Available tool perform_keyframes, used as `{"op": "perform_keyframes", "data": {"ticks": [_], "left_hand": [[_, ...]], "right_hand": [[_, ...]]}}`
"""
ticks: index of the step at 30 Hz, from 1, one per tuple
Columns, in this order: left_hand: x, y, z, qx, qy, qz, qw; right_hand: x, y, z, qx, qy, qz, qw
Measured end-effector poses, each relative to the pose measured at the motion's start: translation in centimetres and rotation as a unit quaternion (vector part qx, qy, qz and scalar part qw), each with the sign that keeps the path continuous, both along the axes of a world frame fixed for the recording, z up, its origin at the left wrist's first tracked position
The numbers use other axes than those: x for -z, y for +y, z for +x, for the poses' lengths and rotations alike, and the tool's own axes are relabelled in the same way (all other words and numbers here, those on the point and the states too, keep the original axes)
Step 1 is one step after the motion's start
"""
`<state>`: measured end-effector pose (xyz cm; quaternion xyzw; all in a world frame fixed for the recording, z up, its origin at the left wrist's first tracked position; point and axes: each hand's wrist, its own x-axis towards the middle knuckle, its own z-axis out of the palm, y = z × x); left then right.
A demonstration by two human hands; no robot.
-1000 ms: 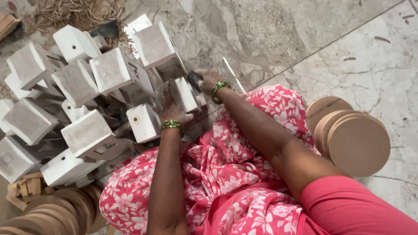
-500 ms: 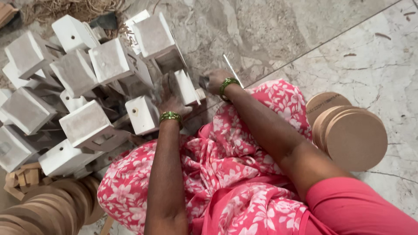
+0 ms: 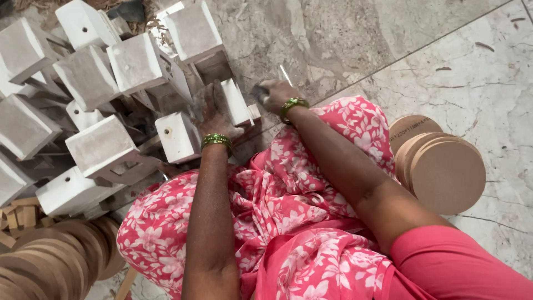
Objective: The person sits on the floor sanding small white wooden objects, including stool-like and letter-shaped pieces, using a small sanding block. They pick up each piece, rub the sanding block over its surfaces, brush off dust by hand, and set the finished piece back on the floor with the others.
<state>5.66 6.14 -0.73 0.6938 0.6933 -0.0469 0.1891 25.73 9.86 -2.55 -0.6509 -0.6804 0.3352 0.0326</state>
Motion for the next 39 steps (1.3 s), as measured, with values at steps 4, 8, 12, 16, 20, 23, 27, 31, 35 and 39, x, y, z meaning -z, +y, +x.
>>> {"op": "perform_keyframes", "data": {"ticks": [4,8,12,16,20,23,27,31,35,39], "left_hand": [[0.0,0.6,-0.1,-0.009,-0.055,0.018,0.998],[0.0,0.2,-0.2,-0.013,-0.009,-0.033,0.999],[0.3,-0.1,-0.1,0.0,0.018,0.01,1.0],[0.6,-0.2,-0.3,0.011,0.014,0.028,0.999],[0.8,-0.3,-0.4,0.005,0.029,0.013,0.999],[0.6,-0.6,-0.4,0.02,0.011,0.086,0.996],[0.8,-0.7,-0.3,0.015,0.019,0.063,0.998],[0.6,-0.6,-0.3,0.01,0.017,0.054,0.998],[0.3,-0.5,-0.4,0.007,-0.008,0.064,0.998],[0.0,-0.4,-0.3,0.005,-0.002,0.039,0.999]], "right_hand": [[-0.2,-0.1,-1.6,-0.036,-0.017,-0.075,0.996],[-0.7,-1.1,-1.0,-0.177,-0.108,-0.135,0.969],[-1.2,-0.9,0.0,-0.028,-0.068,-0.062,0.995],[-1.2,0.9,-1.8,0.12,0.072,0.019,0.99],[-1.4,2.6,-3.8,0.073,0.144,0.057,0.985],[-0.8,2.2,-3.2,0.059,0.136,-0.119,0.982],[-0.3,0.0,-0.9,-0.121,0.056,-0.146,0.98],[-0.3,-0.3,0.0,-0.229,-0.125,-0.108,0.959],[-0.6,1.1,-1.2,0.019,0.105,0.05,0.993],[-1.1,1.6,-2.8,0.013,0.123,-0.002,0.992]]}}
